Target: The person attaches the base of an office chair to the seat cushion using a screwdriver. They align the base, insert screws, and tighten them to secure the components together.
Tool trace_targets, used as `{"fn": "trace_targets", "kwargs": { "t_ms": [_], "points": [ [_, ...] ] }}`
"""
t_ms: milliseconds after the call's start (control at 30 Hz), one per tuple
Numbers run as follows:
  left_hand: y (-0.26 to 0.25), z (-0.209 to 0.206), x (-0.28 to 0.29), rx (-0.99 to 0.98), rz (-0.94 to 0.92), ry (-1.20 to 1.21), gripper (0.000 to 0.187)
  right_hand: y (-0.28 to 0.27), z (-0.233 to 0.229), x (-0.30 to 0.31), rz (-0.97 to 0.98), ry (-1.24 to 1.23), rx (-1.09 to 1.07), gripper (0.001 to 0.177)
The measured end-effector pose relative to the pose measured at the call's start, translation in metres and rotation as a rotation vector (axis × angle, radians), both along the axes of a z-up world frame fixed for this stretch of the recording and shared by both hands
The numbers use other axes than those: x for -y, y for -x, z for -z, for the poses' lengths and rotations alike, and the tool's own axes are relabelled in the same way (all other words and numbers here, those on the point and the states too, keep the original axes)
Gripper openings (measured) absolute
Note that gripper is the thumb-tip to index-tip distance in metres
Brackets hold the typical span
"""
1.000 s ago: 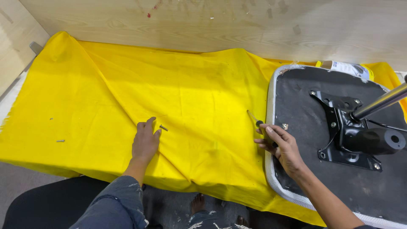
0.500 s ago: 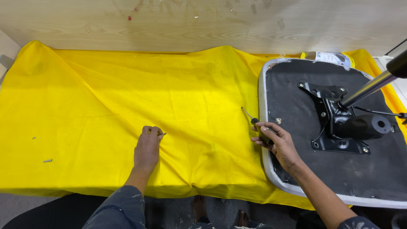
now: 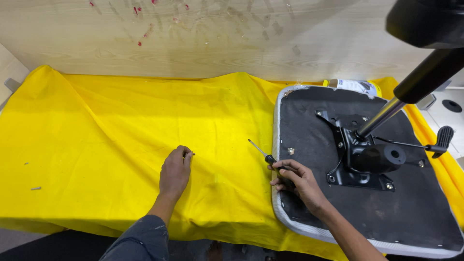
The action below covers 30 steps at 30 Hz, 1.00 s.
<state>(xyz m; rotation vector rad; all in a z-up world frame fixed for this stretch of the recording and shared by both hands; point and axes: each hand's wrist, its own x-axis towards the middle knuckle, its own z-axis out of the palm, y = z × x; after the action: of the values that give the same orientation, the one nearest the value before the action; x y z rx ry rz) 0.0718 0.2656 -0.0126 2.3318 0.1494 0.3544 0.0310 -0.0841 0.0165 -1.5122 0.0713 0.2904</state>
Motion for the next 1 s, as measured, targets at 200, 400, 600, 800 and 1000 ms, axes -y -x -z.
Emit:
{"fn": "trace_targets", "kwargs": {
  "t_ms": [200,400,600,800,1000],
  "points": [
    [0.018,-0.012,0.07,0.068,-0.063,0.078,0.019,0.016,-0.003,0.056,0.055,-0.179,-0.116,0.022],
    [0.041,-0.035,0.159,0.261,0.083,0.134,0.017,0.036,-0.003,0.104,-0.019,-0.046,0.043,0.015],
    [0.05,-0.057,0.239,0.126,0.178,0.241,0.021,0.074,-0.023,0.149,0.197,0.703,0.476,0.033],
    [0.061,-0.061,0.288,0.269,0.348,0.25,0.017,0.081,-0.035,0.169,0.187,0.845,0.656,0.043],
    [0.064,-0.059,0.312,0.137,0.355,0.401,0.02,0.076,-0.022,0.17,0.228,0.837,0.507,0.036]
  ]
}}
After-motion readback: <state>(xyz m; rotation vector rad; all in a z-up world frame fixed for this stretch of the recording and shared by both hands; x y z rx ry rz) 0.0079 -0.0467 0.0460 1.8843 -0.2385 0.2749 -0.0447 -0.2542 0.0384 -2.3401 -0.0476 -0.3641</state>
